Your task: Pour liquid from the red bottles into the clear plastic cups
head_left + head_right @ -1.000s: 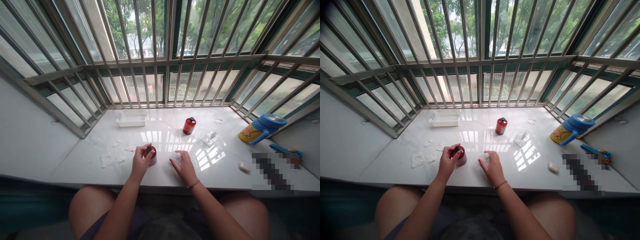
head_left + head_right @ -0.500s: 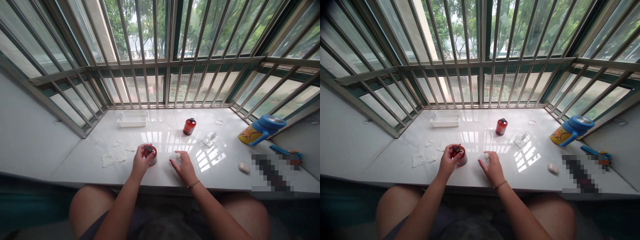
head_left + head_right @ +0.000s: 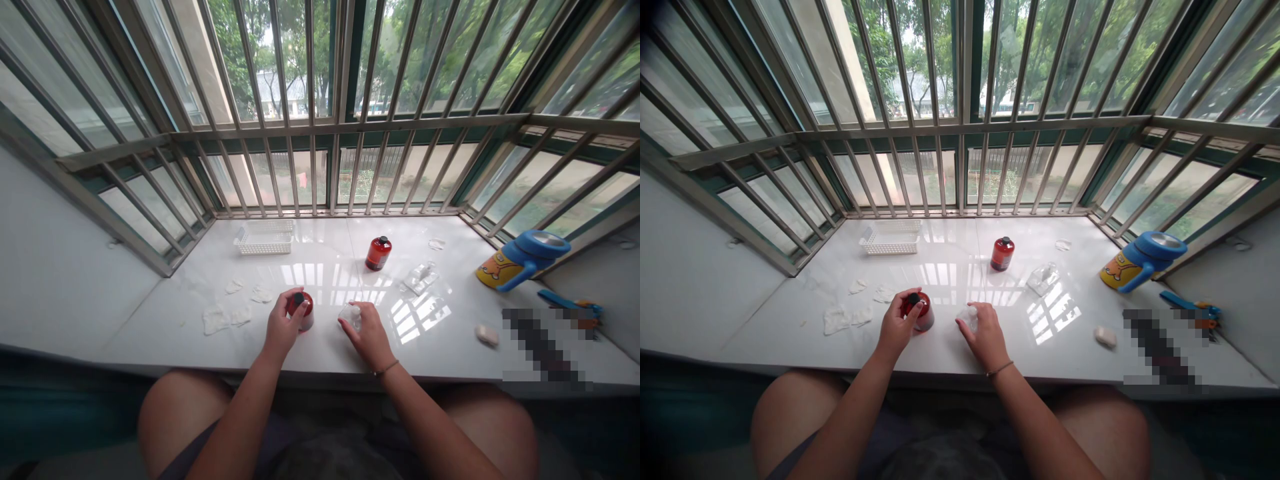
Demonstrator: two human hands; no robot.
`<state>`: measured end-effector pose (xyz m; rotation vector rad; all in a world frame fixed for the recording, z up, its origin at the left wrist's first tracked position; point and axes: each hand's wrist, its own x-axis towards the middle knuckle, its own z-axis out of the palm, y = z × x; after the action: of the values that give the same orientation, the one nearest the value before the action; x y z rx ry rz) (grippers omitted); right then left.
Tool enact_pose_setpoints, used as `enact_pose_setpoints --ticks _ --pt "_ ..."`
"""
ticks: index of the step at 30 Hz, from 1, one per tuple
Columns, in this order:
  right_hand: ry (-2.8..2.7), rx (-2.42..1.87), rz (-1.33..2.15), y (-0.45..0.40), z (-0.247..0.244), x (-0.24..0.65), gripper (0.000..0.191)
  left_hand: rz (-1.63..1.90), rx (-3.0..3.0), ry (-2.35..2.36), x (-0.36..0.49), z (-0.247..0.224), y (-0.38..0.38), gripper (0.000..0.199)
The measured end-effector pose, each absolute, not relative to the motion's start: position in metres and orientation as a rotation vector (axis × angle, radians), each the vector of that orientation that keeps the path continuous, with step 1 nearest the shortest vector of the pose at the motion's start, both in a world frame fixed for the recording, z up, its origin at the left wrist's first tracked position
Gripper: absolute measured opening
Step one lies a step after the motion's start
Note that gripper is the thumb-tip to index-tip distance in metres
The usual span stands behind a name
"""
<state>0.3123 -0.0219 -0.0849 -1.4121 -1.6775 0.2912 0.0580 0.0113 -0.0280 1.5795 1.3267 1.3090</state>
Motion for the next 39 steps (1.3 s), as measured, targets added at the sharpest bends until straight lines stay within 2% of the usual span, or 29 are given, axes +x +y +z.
enact_pose_setpoints --ticks 12,15,17,19,23,39 --pt "-1.668 -1.410 0.283 -0.022 -0.084 0.312 0.041 1.442 1.522 1.216 0.052 -0.006 0.017 0.040" --pt "-1.670 -1.415 0.289 -0.022 -0.086 0.313 0.041 1.472 1.660 1.416 0.028 0.002 0.017 0.034" --pt "-1.672 -1.415 0.295 -0.022 -0.087 0.313 0.041 1.284 1.858 1.632 0.004 0.004 0.018 0.026" --pt "-1.671 -1.413 0.300 -0.022 -0.087 0.313 0.042 0.940 2.117 1.770 -0.019 0.001 0.020 0.018" --pt "-1.662 -1.414 0.307 -0.022 -0.088 0.313 0.042 0.384 2.283 1.905 -0.052 -0.011 0.025 0.015" --pt "-1.661 -1.406 0.291 -0.022 -0.088 0.312 0.043 0.156 1.994 1.863 -0.060 -0.010 0.033 0.016"
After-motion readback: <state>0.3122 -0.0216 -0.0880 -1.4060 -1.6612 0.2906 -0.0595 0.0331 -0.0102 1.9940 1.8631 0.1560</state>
